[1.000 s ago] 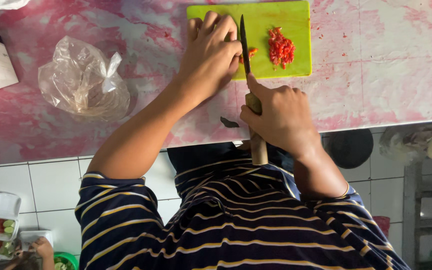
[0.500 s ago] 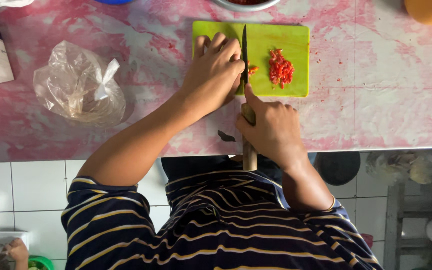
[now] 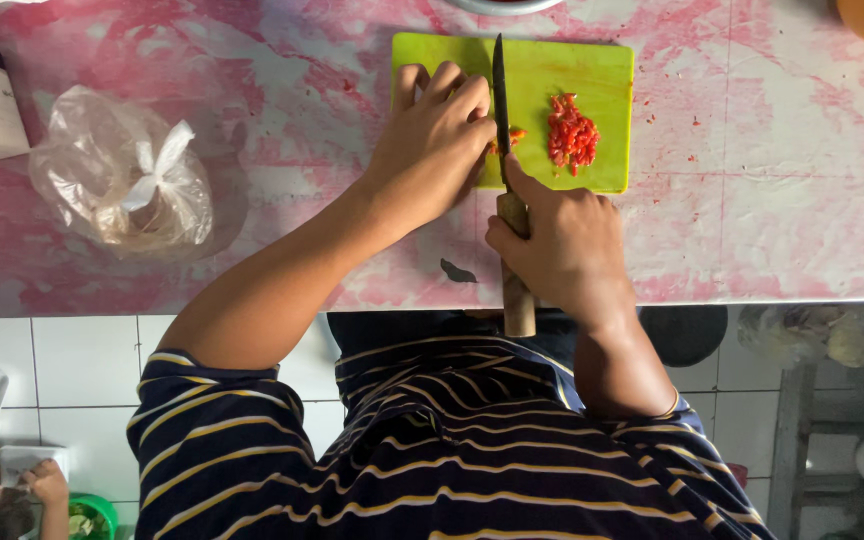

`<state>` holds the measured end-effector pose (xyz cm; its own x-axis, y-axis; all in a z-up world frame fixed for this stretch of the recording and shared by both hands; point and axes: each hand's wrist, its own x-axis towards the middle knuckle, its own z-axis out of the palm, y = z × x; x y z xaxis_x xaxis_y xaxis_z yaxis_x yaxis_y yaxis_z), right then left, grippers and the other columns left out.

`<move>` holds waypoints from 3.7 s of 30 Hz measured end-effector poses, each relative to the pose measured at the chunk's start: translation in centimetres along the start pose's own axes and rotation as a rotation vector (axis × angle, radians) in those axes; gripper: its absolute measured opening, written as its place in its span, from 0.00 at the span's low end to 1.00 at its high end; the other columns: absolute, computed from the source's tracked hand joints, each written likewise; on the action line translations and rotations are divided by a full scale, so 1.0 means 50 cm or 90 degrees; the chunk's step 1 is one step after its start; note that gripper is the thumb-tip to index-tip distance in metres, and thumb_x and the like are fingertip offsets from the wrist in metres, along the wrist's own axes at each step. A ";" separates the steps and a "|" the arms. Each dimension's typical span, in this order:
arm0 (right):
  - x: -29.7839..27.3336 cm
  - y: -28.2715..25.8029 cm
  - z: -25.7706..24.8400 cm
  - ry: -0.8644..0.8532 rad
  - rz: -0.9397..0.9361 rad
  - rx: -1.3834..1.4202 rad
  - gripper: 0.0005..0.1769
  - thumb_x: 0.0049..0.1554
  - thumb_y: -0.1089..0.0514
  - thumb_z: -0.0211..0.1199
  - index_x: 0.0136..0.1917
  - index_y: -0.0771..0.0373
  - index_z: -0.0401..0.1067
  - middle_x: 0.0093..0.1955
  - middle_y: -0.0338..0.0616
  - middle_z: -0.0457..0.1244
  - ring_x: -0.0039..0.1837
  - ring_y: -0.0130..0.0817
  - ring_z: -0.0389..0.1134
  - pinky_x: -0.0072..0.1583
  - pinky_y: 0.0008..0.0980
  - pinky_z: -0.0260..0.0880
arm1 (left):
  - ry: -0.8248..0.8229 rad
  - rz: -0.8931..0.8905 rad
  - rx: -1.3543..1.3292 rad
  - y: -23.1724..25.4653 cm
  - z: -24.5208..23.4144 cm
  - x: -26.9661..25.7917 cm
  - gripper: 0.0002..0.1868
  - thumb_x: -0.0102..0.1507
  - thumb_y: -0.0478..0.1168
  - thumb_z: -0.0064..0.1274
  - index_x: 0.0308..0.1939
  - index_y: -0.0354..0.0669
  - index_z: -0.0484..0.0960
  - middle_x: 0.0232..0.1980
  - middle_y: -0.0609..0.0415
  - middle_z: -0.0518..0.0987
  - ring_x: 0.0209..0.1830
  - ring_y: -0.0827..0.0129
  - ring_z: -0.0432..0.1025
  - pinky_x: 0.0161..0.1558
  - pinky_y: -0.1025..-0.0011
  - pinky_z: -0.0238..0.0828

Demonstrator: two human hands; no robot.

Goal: The person is using a knife to chop red chilies into small pieces on a green cutting board.

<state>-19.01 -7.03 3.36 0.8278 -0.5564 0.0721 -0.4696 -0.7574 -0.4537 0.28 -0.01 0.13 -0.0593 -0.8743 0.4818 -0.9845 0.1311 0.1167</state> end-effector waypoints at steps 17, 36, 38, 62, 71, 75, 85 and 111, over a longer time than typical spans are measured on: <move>-0.018 -0.021 0.013 -0.016 0.004 0.012 0.36 0.51 0.46 0.69 0.70 0.61 0.71 0.32 0.52 0.68 0.36 0.55 0.71 0.44 0.52 0.70 | -0.080 0.049 0.022 -0.021 -0.027 -0.013 0.10 0.59 0.39 0.62 0.43 0.42 0.85 0.51 0.55 0.74 0.58 0.60 0.63 0.58 0.56 0.54; -0.031 -0.077 0.059 0.069 0.105 0.059 0.37 0.49 0.51 0.71 0.72 0.60 0.72 0.32 0.46 0.67 0.33 0.41 0.71 0.40 0.39 0.70 | -0.093 0.223 -0.180 -0.172 -0.081 -0.051 0.23 0.64 0.49 0.65 0.61 0.47 0.83 0.64 0.60 0.74 0.66 0.62 0.61 0.60 0.52 0.54; -0.032 -0.077 0.063 0.071 0.111 0.043 0.38 0.48 0.51 0.72 0.71 0.60 0.72 0.32 0.46 0.67 0.33 0.41 0.71 0.40 0.40 0.70 | -0.093 0.231 -0.192 -0.176 -0.077 -0.044 0.23 0.64 0.50 0.64 0.61 0.46 0.83 0.63 0.59 0.74 0.65 0.60 0.62 0.59 0.52 0.54; -0.045 -0.053 0.064 0.075 0.070 0.039 0.38 0.49 0.49 0.73 0.71 0.59 0.72 0.31 0.45 0.67 0.32 0.41 0.70 0.38 0.40 0.70 | -0.110 0.235 -0.228 -0.151 -0.010 -0.009 0.16 0.67 0.48 0.62 0.55 0.47 0.83 0.55 0.58 0.74 0.60 0.61 0.64 0.59 0.55 0.56; -0.050 -0.056 0.066 0.081 0.058 0.029 0.38 0.50 0.49 0.73 0.71 0.60 0.72 0.31 0.47 0.66 0.32 0.43 0.70 0.38 0.41 0.70 | -0.113 0.226 -0.147 -0.133 -0.025 -0.018 0.17 0.68 0.47 0.61 0.58 0.46 0.82 0.58 0.57 0.74 0.61 0.60 0.63 0.59 0.55 0.58; -0.055 -0.065 0.066 0.118 0.035 0.031 0.36 0.52 0.50 0.72 0.72 0.62 0.72 0.34 0.48 0.67 0.34 0.44 0.70 0.39 0.41 0.69 | -0.152 0.228 -0.019 -0.122 -0.047 -0.034 0.25 0.60 0.40 0.61 0.62 0.49 0.81 0.64 0.58 0.73 0.64 0.60 0.63 0.62 0.56 0.58; -0.038 -0.077 0.069 0.095 0.076 0.003 0.34 0.51 0.50 0.70 0.70 0.60 0.74 0.30 0.49 0.66 0.33 0.48 0.70 0.41 0.45 0.70 | -0.175 0.192 -0.205 -0.136 -0.042 -0.057 0.26 0.67 0.47 0.61 0.68 0.46 0.77 0.70 0.56 0.70 0.67 0.56 0.60 0.66 0.54 0.57; -0.022 -0.154 0.111 0.049 0.027 0.019 0.38 0.50 0.52 0.67 0.73 0.63 0.69 0.30 0.51 0.66 0.33 0.51 0.69 0.41 0.48 0.70 | -0.315 0.137 -0.042 -0.120 -0.129 -0.073 0.20 0.54 0.31 0.56 0.51 0.39 0.79 0.49 0.49 0.77 0.49 0.53 0.74 0.58 0.55 0.62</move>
<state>-14.61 1.29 1.86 0.7809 -0.6129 0.1206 -0.4927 -0.7231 -0.4841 7.45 5.42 3.29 -0.3449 -0.9379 0.0364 -0.9300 0.3468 0.1221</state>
